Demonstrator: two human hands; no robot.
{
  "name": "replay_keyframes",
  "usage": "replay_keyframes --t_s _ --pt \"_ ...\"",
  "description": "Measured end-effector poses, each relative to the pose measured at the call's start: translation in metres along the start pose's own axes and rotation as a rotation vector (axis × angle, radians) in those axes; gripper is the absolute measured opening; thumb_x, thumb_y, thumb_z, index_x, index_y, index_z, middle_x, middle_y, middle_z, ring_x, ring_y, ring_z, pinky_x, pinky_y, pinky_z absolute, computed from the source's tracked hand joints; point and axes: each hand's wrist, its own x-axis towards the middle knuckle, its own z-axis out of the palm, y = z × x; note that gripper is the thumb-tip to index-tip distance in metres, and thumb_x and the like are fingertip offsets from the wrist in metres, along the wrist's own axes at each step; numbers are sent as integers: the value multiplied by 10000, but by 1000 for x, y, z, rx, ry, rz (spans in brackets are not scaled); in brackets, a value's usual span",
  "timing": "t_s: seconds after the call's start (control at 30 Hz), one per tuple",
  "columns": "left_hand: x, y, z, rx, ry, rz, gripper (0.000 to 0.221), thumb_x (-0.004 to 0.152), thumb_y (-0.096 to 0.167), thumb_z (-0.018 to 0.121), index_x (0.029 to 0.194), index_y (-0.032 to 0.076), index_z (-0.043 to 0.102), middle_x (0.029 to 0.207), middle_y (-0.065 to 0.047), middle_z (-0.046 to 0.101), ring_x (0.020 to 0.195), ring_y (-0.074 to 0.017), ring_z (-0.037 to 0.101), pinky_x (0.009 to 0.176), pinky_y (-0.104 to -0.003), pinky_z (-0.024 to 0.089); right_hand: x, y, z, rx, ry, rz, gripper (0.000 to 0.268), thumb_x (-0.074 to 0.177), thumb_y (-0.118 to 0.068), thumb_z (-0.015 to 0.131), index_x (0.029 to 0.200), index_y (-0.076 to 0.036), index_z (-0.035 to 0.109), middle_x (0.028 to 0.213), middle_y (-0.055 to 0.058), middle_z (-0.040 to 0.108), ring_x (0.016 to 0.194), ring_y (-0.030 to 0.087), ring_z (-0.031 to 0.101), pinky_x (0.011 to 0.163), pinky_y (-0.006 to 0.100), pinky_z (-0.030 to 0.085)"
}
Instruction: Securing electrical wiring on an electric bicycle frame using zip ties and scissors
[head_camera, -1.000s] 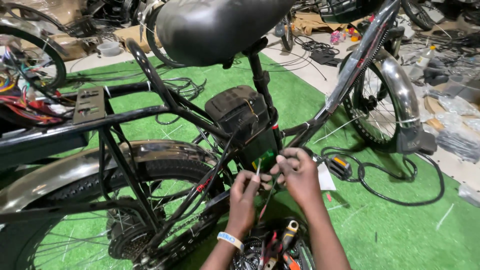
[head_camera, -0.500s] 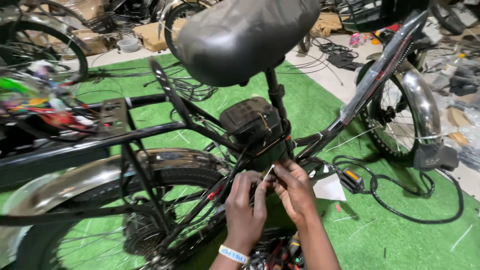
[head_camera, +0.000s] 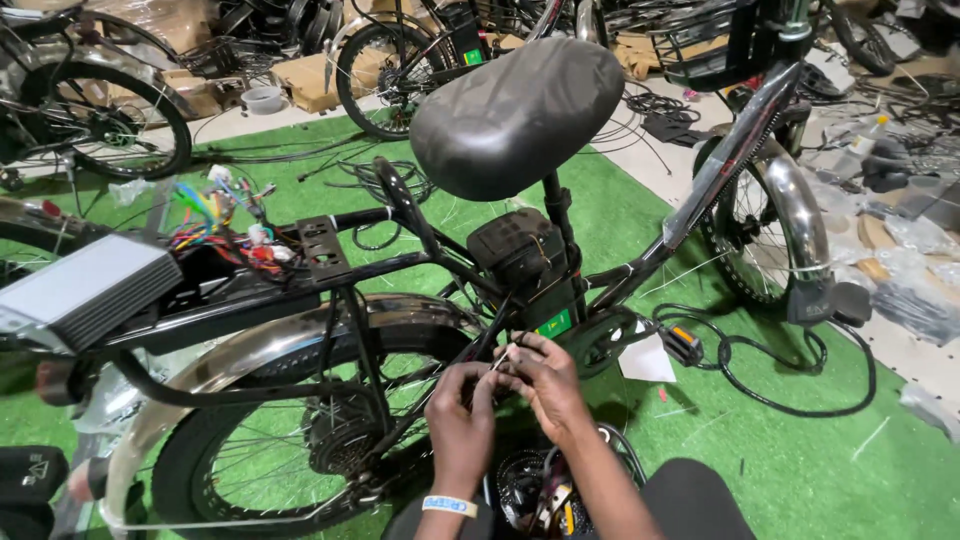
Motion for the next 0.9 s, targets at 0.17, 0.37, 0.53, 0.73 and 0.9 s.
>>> replay_keyframes --t_s 0.17,0.37,0.53,0.73,0.9 --pt "-3 2 -13 -74 -75 -2 75 781 96 651 817 48 696 764 -45 719 626 -178 625 623 -287 515 -10 -9 14 -60 170 -32 491 809 -8 637 1272 69 495 1017 196 688 712 198 610 583 287 521" --pt "8 -6 -26 -153 -123 -89 76 818 123 631 813 64 679 630 -14 644 522 -123 488 503 -264 422 -12 -14 21 -178 169 -123 390 827 3 632 1207 -44 558 996 133 700 699 156 597 603 267 482" --pt "29 -8 -29 -383 -117 -194 49 860 74 657 833 66 697 769 -86 732 737 -145 617 702 -299 500 11 4 11 -507 222 -249 329 789 11 682 1114 -37 686 856 120 724 616 155 679 501 251 560" --pt "36 7 -35 -590 -96 -322 86 916 111 592 914 55 658 845 -96 738 723 -126 554 655 -267 442 15 2 17 -877 362 -533 174 742 -169 808 904 -230 796 730 -14 652 801 87 605 843 277 480" --pt "38 5 -36 -660 119 -253 119 934 134 481 950 39 551 867 -81 699 765 -159 602 771 -288 482 11 -13 26 -966 299 -754 77 779 -79 680 845 -44 697 896 55 653 850 187 599 836 297 470"
